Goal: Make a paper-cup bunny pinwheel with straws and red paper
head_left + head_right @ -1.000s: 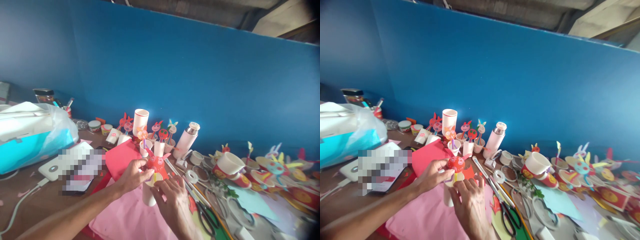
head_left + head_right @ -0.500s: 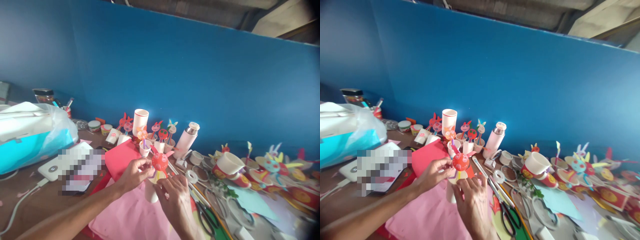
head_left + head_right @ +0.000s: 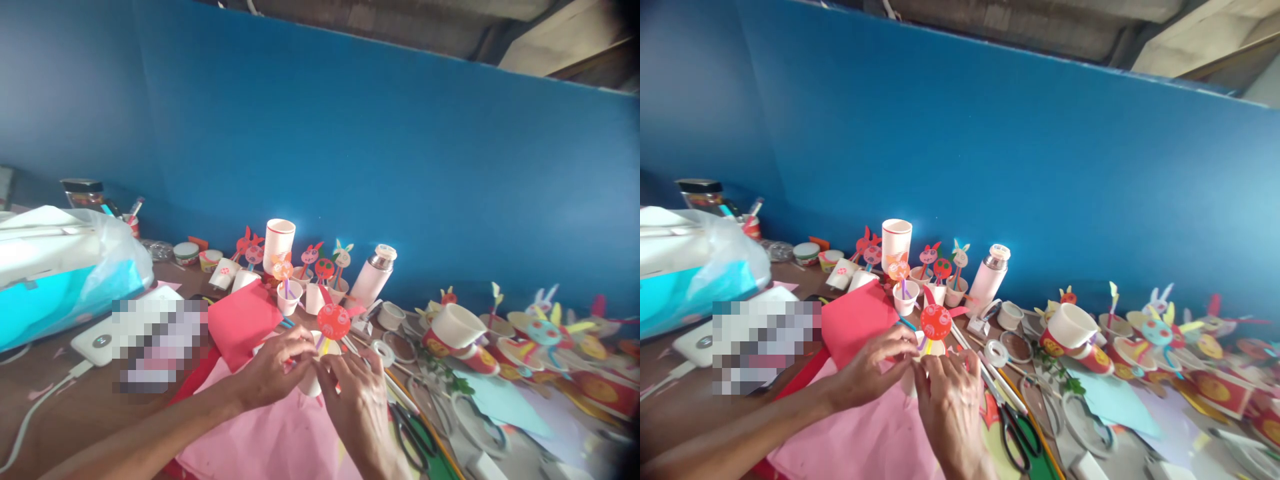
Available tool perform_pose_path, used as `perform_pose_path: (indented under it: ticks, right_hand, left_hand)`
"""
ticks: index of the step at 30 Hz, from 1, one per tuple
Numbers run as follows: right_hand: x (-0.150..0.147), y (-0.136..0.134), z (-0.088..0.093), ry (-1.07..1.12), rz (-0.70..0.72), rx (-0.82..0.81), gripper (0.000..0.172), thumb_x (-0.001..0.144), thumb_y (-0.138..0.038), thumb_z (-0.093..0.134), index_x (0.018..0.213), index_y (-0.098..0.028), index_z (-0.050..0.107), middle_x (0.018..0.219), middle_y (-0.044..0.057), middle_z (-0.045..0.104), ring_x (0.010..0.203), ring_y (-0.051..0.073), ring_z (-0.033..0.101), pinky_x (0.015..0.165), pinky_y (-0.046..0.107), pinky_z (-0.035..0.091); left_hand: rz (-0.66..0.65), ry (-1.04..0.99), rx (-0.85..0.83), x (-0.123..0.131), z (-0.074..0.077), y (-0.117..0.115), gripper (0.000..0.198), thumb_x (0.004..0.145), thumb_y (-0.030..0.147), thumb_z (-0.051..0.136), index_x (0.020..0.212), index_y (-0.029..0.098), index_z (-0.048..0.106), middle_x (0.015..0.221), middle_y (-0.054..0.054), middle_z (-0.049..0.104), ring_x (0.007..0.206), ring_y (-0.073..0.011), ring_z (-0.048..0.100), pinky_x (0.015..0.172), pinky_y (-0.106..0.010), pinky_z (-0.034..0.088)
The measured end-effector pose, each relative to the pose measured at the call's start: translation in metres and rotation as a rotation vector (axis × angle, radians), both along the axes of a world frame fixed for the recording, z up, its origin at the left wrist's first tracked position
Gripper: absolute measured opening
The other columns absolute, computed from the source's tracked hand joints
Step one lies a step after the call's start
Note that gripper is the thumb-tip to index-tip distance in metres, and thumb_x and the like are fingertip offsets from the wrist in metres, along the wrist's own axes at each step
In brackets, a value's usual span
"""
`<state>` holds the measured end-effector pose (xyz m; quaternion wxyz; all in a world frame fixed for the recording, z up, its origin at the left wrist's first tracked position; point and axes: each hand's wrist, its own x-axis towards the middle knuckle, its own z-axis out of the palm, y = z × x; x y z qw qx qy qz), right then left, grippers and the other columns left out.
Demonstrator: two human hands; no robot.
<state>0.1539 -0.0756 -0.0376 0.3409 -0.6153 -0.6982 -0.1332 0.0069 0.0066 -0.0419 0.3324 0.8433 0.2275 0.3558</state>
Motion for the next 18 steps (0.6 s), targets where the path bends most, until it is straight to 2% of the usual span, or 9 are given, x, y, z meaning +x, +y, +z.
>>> perform_pose_path:
  ticks: [4, 6, 9, 12, 15, 18]
  right_hand:
    - [-0.003, -0.004, 0.007, -0.006, 0.040, 0.050, 0.012, 0.088, -0.023, 0.052, 0.094, -0.021, 0.061, 0.063, -0.001, 0.066, 0.058, 0.015, 0.059, 0.084, 0.038, 0.030]
    - [-0.003, -0.008, 0.017, -0.006, 0.084, 0.112, 0.016, 0.087, -0.021, 0.052, 0.101, -0.019, 0.059, 0.064, -0.001, 0.066, 0.057, 0.014, 0.058, 0.084, 0.038, 0.031]
    - [-0.001, -0.019, 0.036, 0.039, 0.192, 0.203, 0.020, 0.082, -0.017, 0.057, 0.102, -0.020, 0.058, 0.055, -0.005, 0.058, 0.049, 0.011, 0.052, 0.080, 0.036, 0.035]
    - [0.003, -0.032, 0.050, 0.261, 0.238, 0.229, 0.020, 0.081, -0.015, 0.057, 0.099, -0.022, 0.060, 0.054, -0.007, 0.053, 0.046, 0.009, 0.047, 0.078, 0.034, 0.038]
    - [0.009, -0.035, 0.052, 0.601, 0.132, 0.112, 0.012, 0.082, -0.027, 0.057, 0.089, -0.022, 0.066, 0.067, -0.001, 0.061, 0.057, 0.013, 0.054, 0.072, 0.030, 0.043]
    - [0.015, -0.026, 0.044, 0.867, 0.058, -0.138, 0.024, 0.082, -0.040, 0.056, 0.088, -0.021, 0.068, 0.078, 0.003, 0.066, 0.072, 0.017, 0.060, 0.067, 0.027, 0.045]
  left_hand:
    - [-0.014, -0.015, -0.072, -0.002, 0.003, 0.003, 0.015, 0.074, 0.010, 0.046, 0.076, 0.016, 0.060, 0.081, -0.005, 0.059, 0.075, -0.0147, 0.055, 0.071, -0.026, 0.043]
    - [-0.035, -0.030, -0.209, -0.005, 0.008, 0.006, 0.014, 0.069, 0.009, 0.045, 0.068, 0.016, 0.056, 0.081, -0.004, 0.058, 0.074, -0.0148, 0.054, 0.070, -0.026, 0.042]
    - [-0.115, -0.090, -0.447, -0.009, 0.012, 0.012, 0.011, 0.065, 0.010, 0.042, 0.062, 0.016, 0.051, 0.078, -0.003, 0.056, 0.073, -0.0145, 0.051, 0.066, -0.025, 0.040]
    - [-0.232, -0.180, -0.612, -0.012, 0.007, 0.018, 0.010, 0.066, 0.013, 0.044, 0.059, 0.016, 0.050, 0.072, -0.002, 0.054, 0.070, -0.0135, 0.048, 0.064, -0.024, 0.037]
    - [-0.340, -0.255, -0.768, -0.012, -0.001, 0.021, 0.011, 0.067, 0.018, 0.050, 0.057, 0.015, 0.050, 0.068, -0.001, 0.053, 0.065, -0.0126, 0.046, 0.062, -0.024, 0.035]
    - [-0.423, -0.304, -0.875, -0.011, -0.003, 0.016, 0.025, 0.068, 0.031, 0.057, 0.053, 0.015, 0.047, 0.063, -0.001, 0.048, 0.060, -0.0122, 0.044, 0.059, -0.024, 0.035]
